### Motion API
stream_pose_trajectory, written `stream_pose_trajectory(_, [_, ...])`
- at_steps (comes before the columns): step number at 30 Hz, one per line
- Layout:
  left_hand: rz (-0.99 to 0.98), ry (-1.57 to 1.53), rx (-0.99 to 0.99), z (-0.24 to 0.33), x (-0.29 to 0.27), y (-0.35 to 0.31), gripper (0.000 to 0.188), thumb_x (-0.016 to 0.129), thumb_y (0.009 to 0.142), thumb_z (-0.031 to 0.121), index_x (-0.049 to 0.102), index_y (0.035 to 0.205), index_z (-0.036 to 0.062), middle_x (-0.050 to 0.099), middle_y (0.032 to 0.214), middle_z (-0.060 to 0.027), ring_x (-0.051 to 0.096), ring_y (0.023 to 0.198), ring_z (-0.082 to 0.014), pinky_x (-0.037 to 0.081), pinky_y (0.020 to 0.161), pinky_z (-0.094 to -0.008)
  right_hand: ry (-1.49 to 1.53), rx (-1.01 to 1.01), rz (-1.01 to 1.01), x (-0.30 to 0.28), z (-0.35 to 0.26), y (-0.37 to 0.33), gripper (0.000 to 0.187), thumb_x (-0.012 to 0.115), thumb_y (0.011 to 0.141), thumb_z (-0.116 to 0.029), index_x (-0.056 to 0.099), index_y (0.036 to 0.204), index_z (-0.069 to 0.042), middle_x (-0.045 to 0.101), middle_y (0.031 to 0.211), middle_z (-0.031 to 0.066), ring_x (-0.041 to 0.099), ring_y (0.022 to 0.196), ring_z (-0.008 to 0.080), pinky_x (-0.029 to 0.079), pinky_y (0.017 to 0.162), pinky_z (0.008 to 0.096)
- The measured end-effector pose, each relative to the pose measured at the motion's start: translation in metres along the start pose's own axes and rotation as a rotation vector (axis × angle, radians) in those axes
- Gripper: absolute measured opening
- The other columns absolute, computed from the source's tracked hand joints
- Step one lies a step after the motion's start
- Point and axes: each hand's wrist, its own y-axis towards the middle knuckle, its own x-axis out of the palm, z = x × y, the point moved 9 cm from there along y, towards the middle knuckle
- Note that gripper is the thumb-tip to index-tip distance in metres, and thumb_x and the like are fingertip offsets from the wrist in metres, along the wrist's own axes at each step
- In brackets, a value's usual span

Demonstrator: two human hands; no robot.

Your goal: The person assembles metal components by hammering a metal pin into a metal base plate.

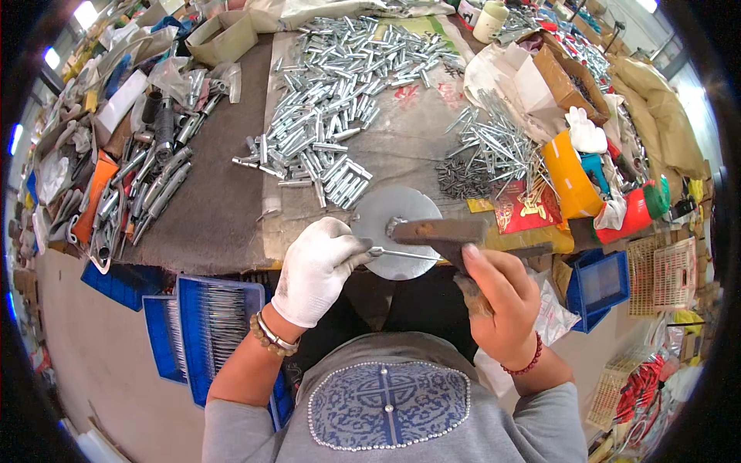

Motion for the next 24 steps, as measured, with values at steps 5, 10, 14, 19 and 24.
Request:
stream_pose_trajectory(5, [-0.006, 0.024, 0.01, -0.001, 0.001, -0.001, 0.016, 0.085, 0.083, 0.013, 0.081, 0.098, 0.0087, 0.069, 0.094, -0.0097, 0.069, 0.092, -0.0316, 0.056, 0.082, -0.0422, -0.184, -0.025, -0.295, 0.033, 0.01, -0.014, 0.064, 0.068, 0.083, 0.002, 0.072, 0.145, -0.014, 0.061, 0.09, 0.0042, 0.064, 0.07, 0.022, 0.055, 0.062, 0.0366])
stream_pose_trajectory(10, [0.0, 0.049, 0.039, 0.0, 0.002, 0.001, 0.017, 0.085, 0.083, 0.013, 0.082, 0.099, 0.0101, 0.069, 0.093, -0.009, 0.069, 0.091, -0.0313, 0.056, 0.08, -0.0424, -0.077, 0.119, -0.249, 0.025, 0.022, -0.006, 0.062, 0.072, 0.085, 0.002, 0.072, 0.144, -0.015, 0.064, 0.097, 0.0099, 0.067, 0.077, 0.0292, 0.056, 0.066, 0.0397])
stream_pose_trajectory(14, [-0.005, 0.112, 0.129, 0.011, 0.0, 0.003, 0.026, 0.088, 0.082, 0.011, 0.082, 0.106, 0.012, 0.069, 0.089, -0.0089, 0.068, 0.085, -0.0302, 0.055, 0.076, -0.0402, 0.056, 0.292, -0.289, 0.03, 0.062, 0.008, 0.055, 0.074, 0.088, 0.004, 0.072, 0.14, -0.013, 0.065, 0.103, 0.0165, 0.069, 0.085, 0.0374, 0.056, 0.074, 0.0448])
stream_pose_trajectory(19, [-0.073, 0.193, 0.215, 0.015, 0.001, 0.002, 0.033, 0.088, 0.082, 0.011, 0.082, 0.114, 0.0154, 0.068, 0.086, -0.0078, 0.067, 0.081, -0.0294, 0.054, 0.071, -0.0401, -0.196, 0.078, -0.349, 0.043, 0.07, 0.016, 0.051, 0.076, 0.082, 0.001, 0.075, 0.131, -0.011, 0.065, 0.109, 0.0117, 0.066, 0.102, 0.033, 0.054, 0.087, 0.0445])
stream_pose_trajectory(24, [-0.088, 0.21, 0.234, 0.015, 0.005, 0.002, 0.037, 0.087, 0.08, 0.01, 0.082, 0.117, 0.0162, 0.067, 0.086, -0.0071, 0.067, 0.08, -0.0289, 0.054, 0.07, -0.0398, -0.206, 0.099, -0.383, 0.052, 0.053, 0.004, 0.031, 0.074, 0.08, -0.002, 0.072, 0.11, -0.009, 0.061, 0.105, 0.0087, 0.063, 0.102, 0.0306, 0.053, 0.088, 0.0431])
